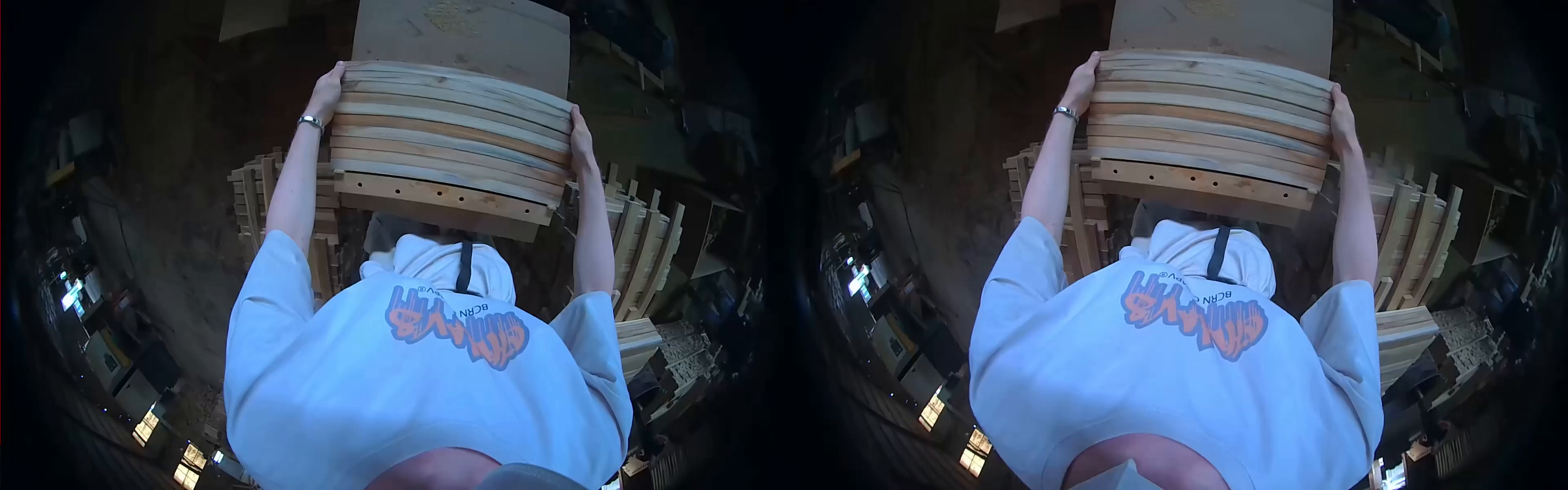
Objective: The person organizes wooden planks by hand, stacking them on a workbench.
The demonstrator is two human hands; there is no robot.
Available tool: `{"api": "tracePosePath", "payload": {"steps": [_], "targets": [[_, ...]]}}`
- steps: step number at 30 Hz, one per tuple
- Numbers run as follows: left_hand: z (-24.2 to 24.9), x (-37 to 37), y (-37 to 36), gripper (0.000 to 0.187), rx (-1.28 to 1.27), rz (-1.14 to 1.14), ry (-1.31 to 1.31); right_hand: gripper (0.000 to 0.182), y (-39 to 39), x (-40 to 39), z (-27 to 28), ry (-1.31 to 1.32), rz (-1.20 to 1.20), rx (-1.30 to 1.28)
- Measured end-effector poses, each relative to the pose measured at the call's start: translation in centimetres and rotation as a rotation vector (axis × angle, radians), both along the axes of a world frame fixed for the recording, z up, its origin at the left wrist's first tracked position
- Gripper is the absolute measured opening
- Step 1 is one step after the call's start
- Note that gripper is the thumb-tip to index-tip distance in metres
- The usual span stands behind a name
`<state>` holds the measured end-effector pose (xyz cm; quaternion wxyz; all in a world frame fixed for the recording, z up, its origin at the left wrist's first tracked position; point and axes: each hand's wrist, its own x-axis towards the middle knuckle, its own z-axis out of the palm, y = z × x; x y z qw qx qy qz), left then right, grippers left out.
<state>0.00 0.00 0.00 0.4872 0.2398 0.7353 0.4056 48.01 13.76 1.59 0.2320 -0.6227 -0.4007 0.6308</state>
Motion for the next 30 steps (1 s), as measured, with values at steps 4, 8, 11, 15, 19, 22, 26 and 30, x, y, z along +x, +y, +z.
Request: {"api": "tracePosePath", "payload": {"steps": [4, 8, 11, 15, 19, 22, 26, 30], "targets": [[1.0, 0.2, -0.7, 0.049, 0.002, 0.077, -0.228, 0.055, -1.2, 1.0, 2.4, 0.130, -0.010, -0.131], [-0.4, 1.5, -8.6, 0.049, 0.020, 0.056, -0.140, 0.056, -7.2, 5.0, 0.3, 0.062, 0.121, -0.095], [-1.0, 3.5, -14.6, 0.045, 0.097, 0.096, -0.144, 0.064, -10.2, 7.3, -2.5, 0.074, 0.086, -0.068], [-0.5, 4.2, -18.0, 0.043, 0.050, 0.215, -0.382, 0.075, -11.9, 4.2, 1.0, -0.329, -0.045, -0.143], [5.8, 9.6, -12.0, 0.045, 0.395, -0.081, 1.050, 0.068, -18.1, -7.5, 3.6, -0.855, 0.077, 0.998], [5.7, 16.8, -2.8, 0.039, 0.666, -0.353, 0.932, 0.058, -22.1, -15.4, 1.6, -0.743, 0.346, 1.163], [3.2, 19.1, 6.1, 0.038, 0.421, -0.525, 1.361, 0.054, -22.2, -17.1, 0.3, -0.835, 0.244, 1.173], [1.8, 17.5, 9.0, 0.042, 0.185, -0.657, 1.201, 0.052, -20.2, -17.6, 0.7, -0.828, 0.232, 1.164]]}}
